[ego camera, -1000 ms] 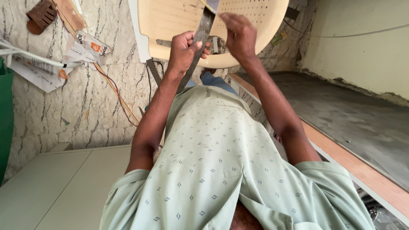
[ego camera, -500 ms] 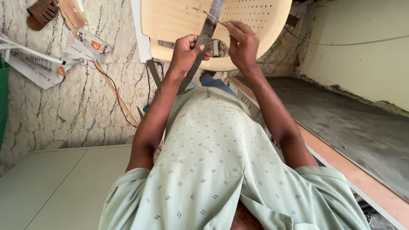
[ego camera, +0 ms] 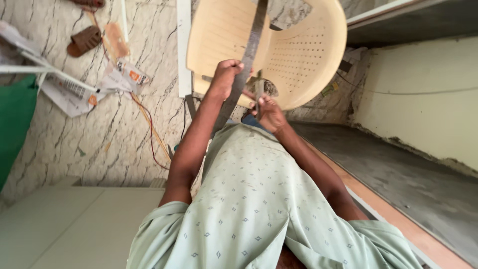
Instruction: The person cleans and marks metal bars using a small piece of abrasive block or cloth, measures sections using a measuring strip, and applies liquid coating from a small can to the surfaces.
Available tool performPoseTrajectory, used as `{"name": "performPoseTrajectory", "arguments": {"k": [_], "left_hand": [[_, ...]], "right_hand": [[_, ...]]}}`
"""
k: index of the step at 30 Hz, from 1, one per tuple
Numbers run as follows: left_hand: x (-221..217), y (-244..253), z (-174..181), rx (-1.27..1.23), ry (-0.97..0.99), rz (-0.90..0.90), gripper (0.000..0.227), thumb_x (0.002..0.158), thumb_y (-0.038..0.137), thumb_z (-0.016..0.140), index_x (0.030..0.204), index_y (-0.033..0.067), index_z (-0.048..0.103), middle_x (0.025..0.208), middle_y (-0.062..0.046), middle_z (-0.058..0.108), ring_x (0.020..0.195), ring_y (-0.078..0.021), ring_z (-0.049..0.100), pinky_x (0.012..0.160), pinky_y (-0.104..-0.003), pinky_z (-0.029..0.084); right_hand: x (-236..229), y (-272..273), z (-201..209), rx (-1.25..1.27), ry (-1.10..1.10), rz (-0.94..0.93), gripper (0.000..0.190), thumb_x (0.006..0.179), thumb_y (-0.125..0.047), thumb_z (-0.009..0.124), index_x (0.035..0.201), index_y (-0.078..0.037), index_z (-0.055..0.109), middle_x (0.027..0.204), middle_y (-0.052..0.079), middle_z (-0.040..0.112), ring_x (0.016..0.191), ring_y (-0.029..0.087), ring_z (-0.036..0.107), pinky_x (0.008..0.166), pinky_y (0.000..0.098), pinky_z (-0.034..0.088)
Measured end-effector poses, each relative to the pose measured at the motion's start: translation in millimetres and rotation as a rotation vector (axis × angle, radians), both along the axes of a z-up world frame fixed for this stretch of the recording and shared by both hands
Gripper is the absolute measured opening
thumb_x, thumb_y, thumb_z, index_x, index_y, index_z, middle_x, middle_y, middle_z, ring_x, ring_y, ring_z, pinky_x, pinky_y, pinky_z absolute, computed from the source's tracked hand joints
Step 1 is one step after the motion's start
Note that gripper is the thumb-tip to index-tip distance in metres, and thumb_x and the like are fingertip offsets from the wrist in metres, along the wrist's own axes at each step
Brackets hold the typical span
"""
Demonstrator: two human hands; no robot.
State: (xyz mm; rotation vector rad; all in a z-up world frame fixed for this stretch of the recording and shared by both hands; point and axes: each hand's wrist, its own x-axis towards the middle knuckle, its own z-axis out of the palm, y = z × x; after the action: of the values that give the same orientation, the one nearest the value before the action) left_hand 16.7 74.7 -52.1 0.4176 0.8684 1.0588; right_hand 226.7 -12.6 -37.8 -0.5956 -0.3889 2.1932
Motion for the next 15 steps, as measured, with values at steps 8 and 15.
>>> {"name": "performPoseTrajectory", "arguments": {"k": [8,15], "left_hand": [[-23.8,-5.9,-49.0,0.033,0.249,-0.056,0.037,0.103,0.031,0.061,0.12,-0.001,0.068,0.095,-0.007,0.069,0.085,-0.0173,0.064,0.081,-0.032,0.055],[-69.8,-127.1,-58.4,0.108,0.242,-0.455,0.077,0.098,0.068,0.045,0.116,-0.0032,0.07,0.099,-0.008,0.078,0.093,-0.019,0.076,0.083,-0.036,0.061]], "right_hand": [[-13.8,-18.6,-33.1,-0.093,0.006,0.063,0.031,0.099,-0.008,0.066,0.129,0.001,0.065,0.157,0.014,0.048,0.098,0.017,0.065,0.078,0.0324,0.054],[-23.6,-16.7,-34.2,-0.075,-0.008,-0.002,0.032,0.102,-0.009,0.064,0.132,0.002,0.065,0.155,0.012,0.051,0.096,0.017,0.067,0.077,0.0318,0.055]]}}
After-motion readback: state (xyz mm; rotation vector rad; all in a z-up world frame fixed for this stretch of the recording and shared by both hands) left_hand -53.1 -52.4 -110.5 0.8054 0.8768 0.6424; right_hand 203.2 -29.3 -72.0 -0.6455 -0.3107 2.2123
